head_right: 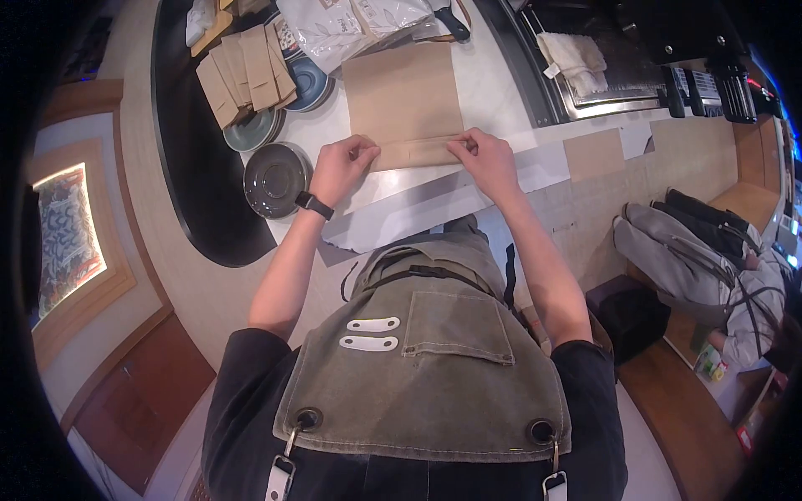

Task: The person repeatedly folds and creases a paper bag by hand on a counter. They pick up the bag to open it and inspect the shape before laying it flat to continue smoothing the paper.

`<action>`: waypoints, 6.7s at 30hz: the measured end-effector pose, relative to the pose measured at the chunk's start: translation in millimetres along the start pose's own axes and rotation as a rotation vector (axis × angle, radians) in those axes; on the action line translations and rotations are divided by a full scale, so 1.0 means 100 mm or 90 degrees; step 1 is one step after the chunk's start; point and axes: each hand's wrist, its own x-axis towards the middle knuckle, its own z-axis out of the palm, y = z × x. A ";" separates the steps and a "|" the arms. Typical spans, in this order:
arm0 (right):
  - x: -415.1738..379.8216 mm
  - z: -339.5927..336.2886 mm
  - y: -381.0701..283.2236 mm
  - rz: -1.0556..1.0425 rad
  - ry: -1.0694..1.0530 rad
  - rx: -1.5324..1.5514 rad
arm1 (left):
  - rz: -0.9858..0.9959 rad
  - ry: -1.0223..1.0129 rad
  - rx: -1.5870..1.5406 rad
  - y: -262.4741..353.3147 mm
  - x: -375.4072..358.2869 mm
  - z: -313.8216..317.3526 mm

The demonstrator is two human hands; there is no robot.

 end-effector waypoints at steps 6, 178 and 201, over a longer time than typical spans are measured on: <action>0.03 0.01 -0.01 0.040 0.013 0.022 | -0.010 0.044 0.022 -0.03 -0.02 0.02; -0.69 0.00 -0.33 -0.197 -0.037 0.043 | 0.233 0.162 0.386 0.05 -0.16 0.57; -0.36 -0.31 0.62 -0.475 0.015 -0.415 | 0.310 0.032 0.440 -0.02 -0.54 1.11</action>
